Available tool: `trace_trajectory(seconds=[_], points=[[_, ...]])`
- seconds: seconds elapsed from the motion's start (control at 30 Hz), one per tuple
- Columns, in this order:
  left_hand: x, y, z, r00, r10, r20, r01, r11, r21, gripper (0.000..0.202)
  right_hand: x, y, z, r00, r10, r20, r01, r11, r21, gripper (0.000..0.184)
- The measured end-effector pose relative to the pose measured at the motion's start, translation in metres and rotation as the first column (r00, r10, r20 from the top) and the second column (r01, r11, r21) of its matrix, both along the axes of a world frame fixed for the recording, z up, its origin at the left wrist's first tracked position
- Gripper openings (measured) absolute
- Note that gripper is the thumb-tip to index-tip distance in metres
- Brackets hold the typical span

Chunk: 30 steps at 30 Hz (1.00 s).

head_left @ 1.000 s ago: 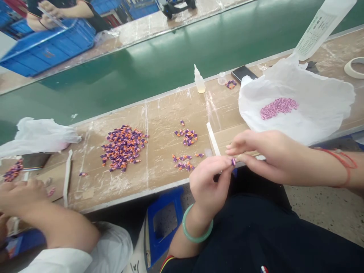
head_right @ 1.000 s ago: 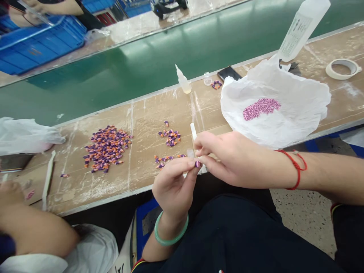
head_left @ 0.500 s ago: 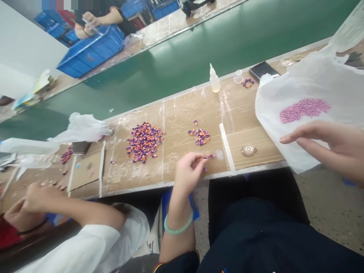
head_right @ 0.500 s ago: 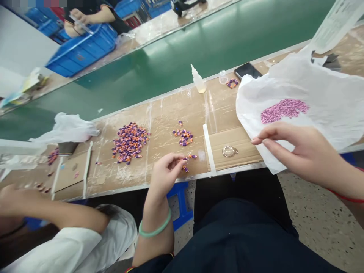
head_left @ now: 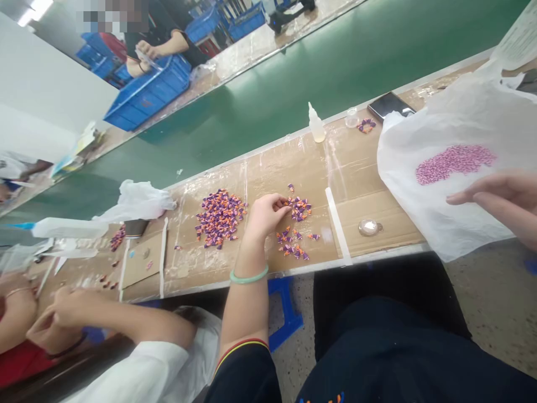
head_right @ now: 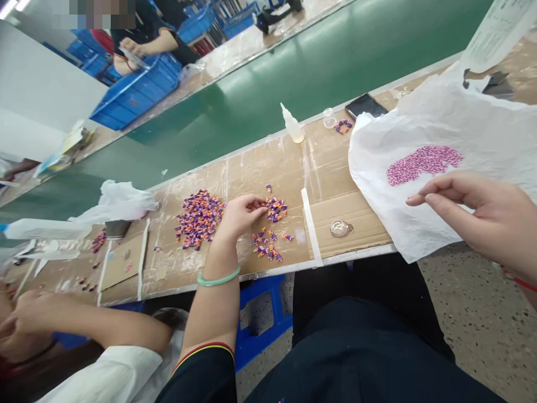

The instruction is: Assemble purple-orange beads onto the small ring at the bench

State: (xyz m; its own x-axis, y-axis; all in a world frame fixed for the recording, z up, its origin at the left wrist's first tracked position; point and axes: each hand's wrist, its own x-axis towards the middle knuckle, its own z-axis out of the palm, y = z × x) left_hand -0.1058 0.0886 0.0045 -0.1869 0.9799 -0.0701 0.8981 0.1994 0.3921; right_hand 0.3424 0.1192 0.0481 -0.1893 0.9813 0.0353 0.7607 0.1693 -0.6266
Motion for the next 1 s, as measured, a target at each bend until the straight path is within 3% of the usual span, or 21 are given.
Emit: trace_trajectory(seconds=[0.13,0.3,0.37,0.47,0.57,0.63,0.7,0.8,0.87,1.0], points=[[0.002,-0.001,0.003,0.999,-0.009,-0.04,0.007,0.999,-0.049,0.013,0.003,0.001,0.004,1.0,-0.013,-0.026,0.013,1.0,-0.01,0.026],[0.009,-0.001,0.006,0.98,0.041,-0.195,-0.046,0.999,-0.023,0.018,0.002,0.008,0.002,0.983,0.016,-0.183,0.003,0.995,0.103,0.017],[0.013,0.001,0.007,0.967,0.074,-0.244,-0.077,0.997,-0.005,0.019,0.007,0.02,-0.008,0.991,0.026,-0.133,-0.009,0.991,0.131,0.016],[0.018,0.003,0.015,0.958,0.15,-0.246,-0.151,0.988,0.015,0.01,0.016,0.044,-0.026,0.988,0.149,0.028,-0.152,0.971,0.186,0.013],[0.019,-0.002,0.022,0.946,0.31,-0.095,-0.302,0.948,0.098,0.011,0.017,0.066,-0.04,0.976,0.189,0.106,-0.207,0.958,0.2,0.005],[0.016,-0.01,0.022,0.917,0.362,0.17,-0.385,0.913,0.136,0.011,0.014,0.076,-0.047,0.971,0.199,0.13,-0.223,0.953,0.204,0.005],[0.014,-0.02,0.019,0.806,0.353,0.475,-0.452,0.886,0.108,0.014,0.011,0.082,-0.052,0.965,0.217,0.148,-0.245,0.947,0.208,0.007],[0.019,-0.036,0.014,0.542,0.33,0.773,-0.552,0.833,0.032,0.027,0.007,0.085,-0.055,0.957,0.244,0.157,-0.274,0.939,0.209,0.007],[0.03,-0.046,0.014,0.403,0.271,0.874,-0.566,0.824,0.005,0.036,0.006,0.085,-0.056,0.954,0.258,0.156,-0.286,0.936,0.207,0.007],[0.062,-0.063,0.017,0.212,0.183,0.96,-0.472,0.879,-0.063,0.043,0.005,0.087,-0.056,0.945,0.286,0.161,-0.314,0.928,0.198,0.008]])
